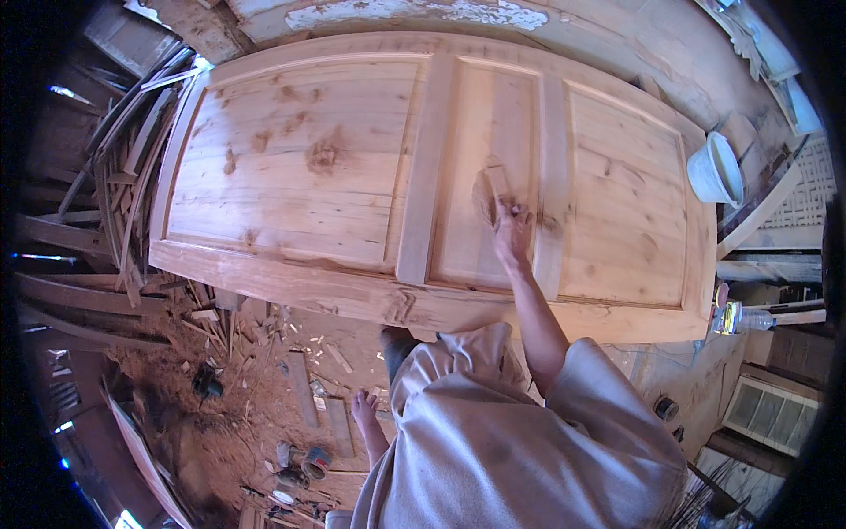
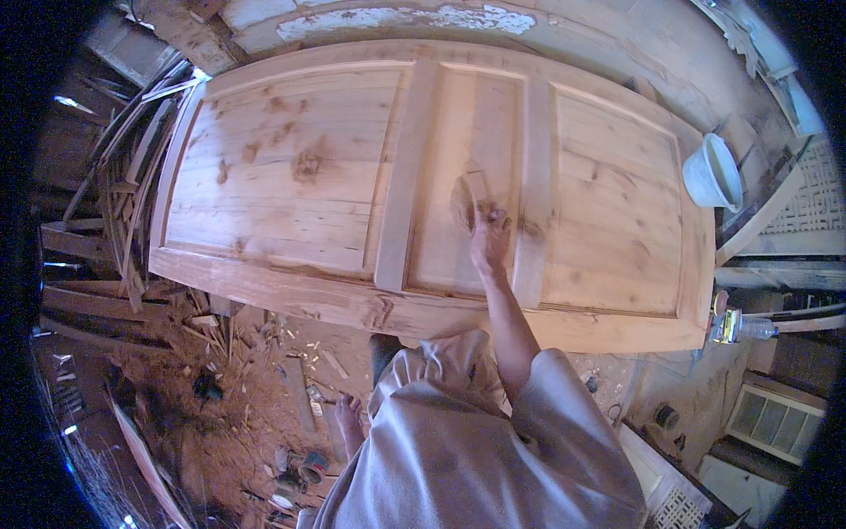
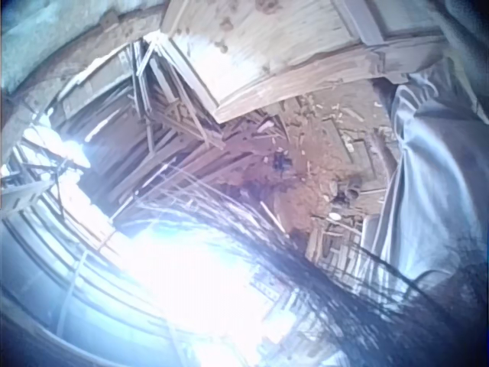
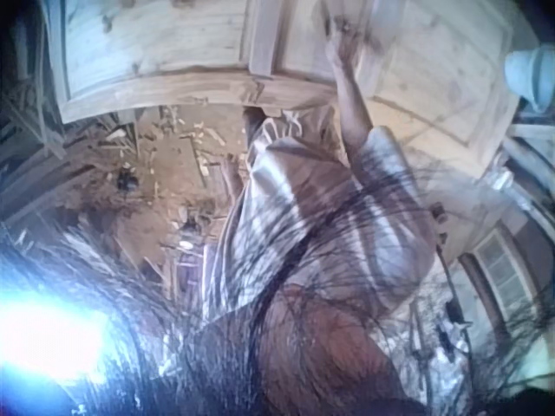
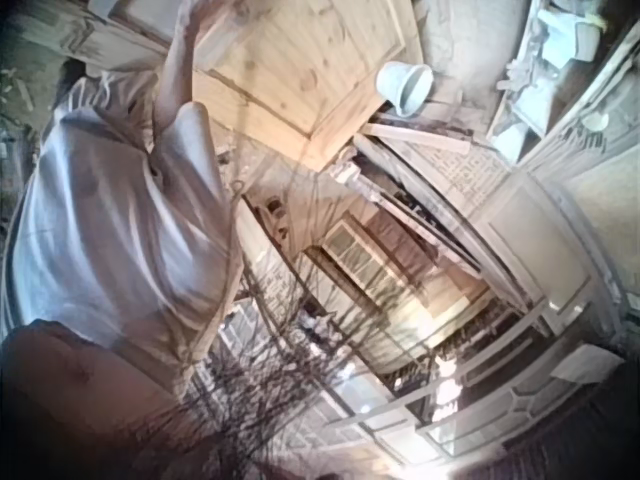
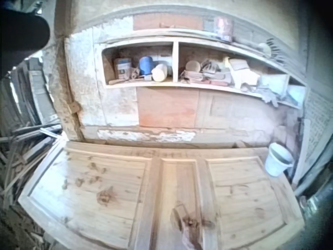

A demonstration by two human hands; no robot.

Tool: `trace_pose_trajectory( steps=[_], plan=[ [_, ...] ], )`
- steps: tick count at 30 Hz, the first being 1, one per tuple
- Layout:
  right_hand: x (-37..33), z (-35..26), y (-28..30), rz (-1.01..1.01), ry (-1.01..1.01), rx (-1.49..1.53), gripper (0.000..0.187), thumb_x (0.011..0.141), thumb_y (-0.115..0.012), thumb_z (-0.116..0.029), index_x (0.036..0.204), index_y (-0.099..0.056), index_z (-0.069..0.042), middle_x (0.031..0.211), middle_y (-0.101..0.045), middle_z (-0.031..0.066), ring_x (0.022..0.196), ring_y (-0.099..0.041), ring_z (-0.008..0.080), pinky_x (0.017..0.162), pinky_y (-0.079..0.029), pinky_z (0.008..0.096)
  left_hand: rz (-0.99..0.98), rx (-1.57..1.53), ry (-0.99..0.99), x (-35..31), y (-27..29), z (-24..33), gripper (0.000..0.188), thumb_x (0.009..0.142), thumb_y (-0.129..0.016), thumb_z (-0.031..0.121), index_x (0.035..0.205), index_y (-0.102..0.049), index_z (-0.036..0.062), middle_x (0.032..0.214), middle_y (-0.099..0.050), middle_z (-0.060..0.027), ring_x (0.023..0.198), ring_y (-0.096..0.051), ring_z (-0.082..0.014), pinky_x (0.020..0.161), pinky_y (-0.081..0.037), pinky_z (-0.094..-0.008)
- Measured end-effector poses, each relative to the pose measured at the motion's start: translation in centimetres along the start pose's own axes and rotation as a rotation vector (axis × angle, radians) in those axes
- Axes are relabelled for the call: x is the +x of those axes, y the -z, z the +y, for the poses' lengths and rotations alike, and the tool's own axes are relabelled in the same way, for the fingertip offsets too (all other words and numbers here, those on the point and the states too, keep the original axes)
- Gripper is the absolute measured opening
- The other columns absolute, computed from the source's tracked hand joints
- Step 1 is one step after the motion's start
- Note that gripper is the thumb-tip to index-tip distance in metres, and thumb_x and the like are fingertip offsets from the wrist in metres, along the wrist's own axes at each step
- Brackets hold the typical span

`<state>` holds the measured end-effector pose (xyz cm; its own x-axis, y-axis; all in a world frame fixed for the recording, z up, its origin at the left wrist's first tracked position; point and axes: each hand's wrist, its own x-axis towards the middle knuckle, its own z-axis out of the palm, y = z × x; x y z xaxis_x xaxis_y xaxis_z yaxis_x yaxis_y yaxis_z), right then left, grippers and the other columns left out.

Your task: The person applies a liquid substance from a bucket onto a wooden door using a small wooden block and their hands, spreading it across the panels and frame.

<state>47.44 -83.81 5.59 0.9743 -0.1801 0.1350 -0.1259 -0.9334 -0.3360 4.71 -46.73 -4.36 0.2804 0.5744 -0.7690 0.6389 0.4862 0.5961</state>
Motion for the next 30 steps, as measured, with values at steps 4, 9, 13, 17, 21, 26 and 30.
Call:
trace_pose_trajectory(
  steps=[4,9,13,17,21,26,30],
  plan=[
    [-1.4,0.4,-0.2,-0.028,0.061,0.026,0.046,0.079,-0.053,-0.005,0.124,-0.053,-0.015,0.101,-0.049,0.0209,0.095,-0.049,0.0366,0.082,-0.043,0.0465,-0.056,0.117,-0.042,-1.3,-2.3,0.1,0.037,0.091,-0.051,0.033,0.115,-0.053,0.0051,0.108,-0.058,-0.0094,0.084,-0.063,-0.0209,0.065,-0.049,-0.0324],
    [0.2,3.7,-0.7,0.007,0.076,0.182,0.042,0.082,-0.053,-0.008,0.122,-0.055,-0.016,0.101,-0.05,0.021,0.093,-0.05,0.0364,0.08,-0.045,0.0465,-0.061,0.178,-0.151,-1.7,-1.7,3.1,0.039,0.092,-0.05,0.034,0.118,-0.051,0.0043,0.108,-0.057,-0.0096,0.09,-0.062,-0.0223,0.069,-0.049,-0.0324],
    [1.6,3.5,-0.7,0.09,0.044,-0.054,0.042,0.082,-0.052,-0.008,0.122,-0.055,-0.017,0.1,-0.051,0.0197,0.091,-0.052,0.033,0.081,-0.045,0.0453,-0.019,0.081,-0.106,-1.1,0.9,3.5,0.039,0.093,-0.049,0.032,0.119,-0.05,0.004,0.114,-0.054,-0.0106,0.095,-0.06,-0.0245,0.07,-0.047,-0.0311],
    [-1.0,1.1,-0.2,0.069,0.001,-0.043,0.042,0.08,-0.054,-0.007,0.121,-0.056,-0.016,0.1,-0.05,0.0197,0.094,-0.051,0.0356,0.081,-0.044,0.0454,0.044,-0.048,-0.06,-1.5,0.2,3.6,0.032,0.093,-0.048,0.03,0.112,-0.051,0.0043,0.107,-0.056,-0.0088,0.085,-0.06,-0.0216,0.064,-0.047,-0.0297],
    [-2.5,-1.4,-0.9,-0.018,0.052,0.097,0.052,0.074,-0.056,-0.005,0.125,-0.053,-0.013,0.103,-0.051,0.0195,0.099,-0.048,0.0351,0.085,-0.042,0.0449,-0.023,0.088,-0.098,-0.1,2.6,-0.4,0.029,0.092,-0.05,0.029,0.11,-0.052,0.0057,0.102,-0.057,-0.0071,0.08,-0.061,-0.0209,0.059,-0.046,-0.0281],
    [0.8,2.2,0.6,0.053,0.016,0.099,0.038,0.084,-0.05,-0.007,0.121,-0.056,-0.014,0.097,-0.056,0.018,0.095,-0.05,0.034,0.086,-0.042,0.0458,-0.008,0.011,-0.066,-1.5,-0.8,1.0,0.032,0.092,-0.05,0.03,0.111,-0.053,0.0044,0.104,-0.058,-0.0078,0.083,-0.061,-0.0212,0.064,-0.048,-0.0297],
    [4.6,3.6,0.1,-0.035,0.021,-0.104,0.041,0.084,-0.046,-0.007,0.123,-0.053,-0.013,0.118,-0.052,0.0206,0.11,-0.046,0.038,0.092,-0.041,0.0457,-0.004,0.055,-0.104,-2.2,-1.2,2.5,0.035,0.093,-0.049,0.03,0.114,-0.052,0.003,0.104,-0.058,-0.0082,0.083,-0.061,-0.0217,0.062,-0.048,-0.0293]
  ],
)
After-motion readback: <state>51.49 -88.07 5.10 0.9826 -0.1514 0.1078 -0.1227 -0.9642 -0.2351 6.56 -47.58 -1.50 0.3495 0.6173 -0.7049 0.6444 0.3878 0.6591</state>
